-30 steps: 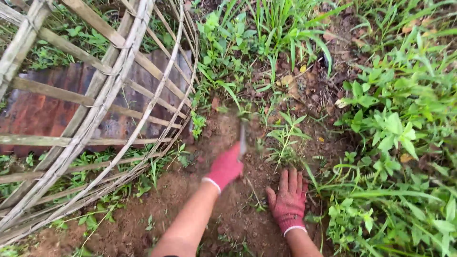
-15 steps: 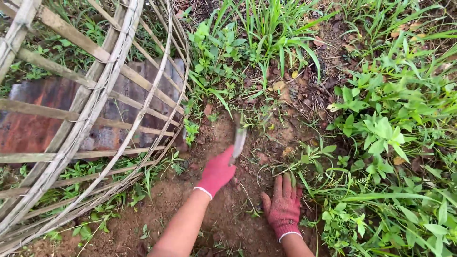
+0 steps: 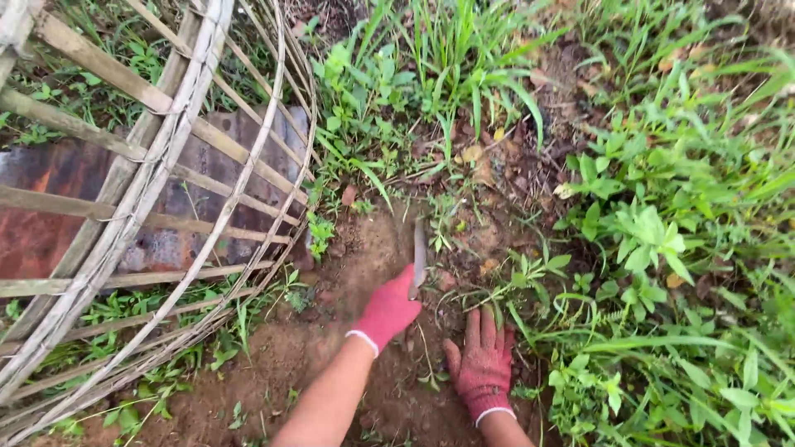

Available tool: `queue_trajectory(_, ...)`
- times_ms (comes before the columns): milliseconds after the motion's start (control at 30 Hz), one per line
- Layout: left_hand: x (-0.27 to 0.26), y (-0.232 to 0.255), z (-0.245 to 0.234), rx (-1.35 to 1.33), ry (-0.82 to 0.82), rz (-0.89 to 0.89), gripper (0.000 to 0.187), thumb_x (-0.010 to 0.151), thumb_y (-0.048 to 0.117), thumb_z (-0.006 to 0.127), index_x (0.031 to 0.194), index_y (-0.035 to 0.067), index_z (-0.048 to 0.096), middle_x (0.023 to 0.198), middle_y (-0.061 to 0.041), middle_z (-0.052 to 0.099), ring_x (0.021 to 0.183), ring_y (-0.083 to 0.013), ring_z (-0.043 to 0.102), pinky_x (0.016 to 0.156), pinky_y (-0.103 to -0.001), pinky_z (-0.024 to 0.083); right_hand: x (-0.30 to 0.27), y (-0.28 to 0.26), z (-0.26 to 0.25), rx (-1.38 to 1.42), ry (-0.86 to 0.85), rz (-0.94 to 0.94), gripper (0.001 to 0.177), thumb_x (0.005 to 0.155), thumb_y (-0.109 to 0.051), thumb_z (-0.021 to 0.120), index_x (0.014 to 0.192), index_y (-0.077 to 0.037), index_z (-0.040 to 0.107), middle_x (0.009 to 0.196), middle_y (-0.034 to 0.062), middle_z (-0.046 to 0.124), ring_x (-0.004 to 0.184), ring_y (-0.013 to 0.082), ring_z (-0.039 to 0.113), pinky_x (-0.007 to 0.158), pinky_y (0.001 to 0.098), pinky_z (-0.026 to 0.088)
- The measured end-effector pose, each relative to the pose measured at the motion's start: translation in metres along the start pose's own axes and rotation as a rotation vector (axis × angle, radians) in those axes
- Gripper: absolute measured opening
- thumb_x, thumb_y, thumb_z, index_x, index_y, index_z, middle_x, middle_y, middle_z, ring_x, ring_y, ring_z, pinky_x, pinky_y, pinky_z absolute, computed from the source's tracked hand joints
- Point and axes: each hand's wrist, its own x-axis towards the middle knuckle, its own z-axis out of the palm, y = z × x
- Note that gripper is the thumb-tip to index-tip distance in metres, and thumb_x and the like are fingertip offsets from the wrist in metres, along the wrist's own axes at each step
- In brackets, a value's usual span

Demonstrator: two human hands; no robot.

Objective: Weeding soil around plants and a bamboo fence using a small hand-held blade.

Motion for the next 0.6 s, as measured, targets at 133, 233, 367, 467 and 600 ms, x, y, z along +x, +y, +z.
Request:
queue_trajectory(133,-0.009,0.03,-0.054,0.021,-0.045,-0.063,0.073,0.086,0.01,0.064,0.154,0.019,0.039,0.132,-0.017,0.066,0.116,-0.0325,0.069,0.104,-0.042,0.053,0.006,-0.004,0.0,-0.033,-0.077,0.062,0.082,0.086,-0.055,0.059,0.147,-0.004,0.042,0.155,0.0213,0.038,0.144,0.0427,0.033,0.121,0.0571,0.019)
queue_trajectory(233,-0.014,0.034,-0.037,-0.373,0.359,-0.218,0.072,0.083,0.011,0.061,0.151,0.021,0.042,0.126,-0.018,0.071,0.109,-0.0344,0.073,0.094,-0.045,0.058,-0.001,-0.009,-0.011,-0.034,-0.167,0.089,0.081,0.089,-0.055,0.058,0.149,-0.003,0.041,0.157,0.0197,0.038,0.145,0.0391,0.033,0.124,0.0563,0.018)
queue_trajectory(367,-0.013,0.038,-0.014,0.18,-0.122,0.144,0.073,0.083,0.01,0.064,0.151,0.024,0.044,0.125,-0.023,0.066,0.112,-0.0415,0.065,0.098,-0.048,0.052,0.007,-0.003,-0.006,-0.027,-0.063,0.022,0.083,0.084,-0.053,0.061,0.146,-0.001,0.042,0.154,0.022,0.038,0.145,0.0417,0.032,0.12,0.0572,0.019)
queue_trajectory(467,-0.014,0.068,-0.039,0.066,-0.004,0.056,0.074,0.083,0.009,0.058,0.153,0.028,0.043,0.126,-0.019,0.069,0.109,-0.0388,0.069,0.096,-0.047,0.054,0.004,-0.006,-0.007,-0.04,-0.124,0.065,0.082,0.084,-0.054,0.062,0.145,-0.002,0.043,0.154,0.0204,0.039,0.145,0.0406,0.032,0.12,0.0571,0.02)
queue_trajectory(600,-0.008,0.074,-0.033,-0.008,-0.024,-0.06,0.065,0.086,0.005,0.051,0.148,0.022,0.05,0.127,-0.019,0.069,0.109,-0.0356,0.072,0.098,-0.045,0.056,-0.001,-0.003,-0.004,-0.009,-0.092,0.054,0.081,0.086,-0.053,0.062,0.147,-0.002,0.044,0.155,0.0212,0.039,0.143,0.0418,0.032,0.121,0.0567,0.021)
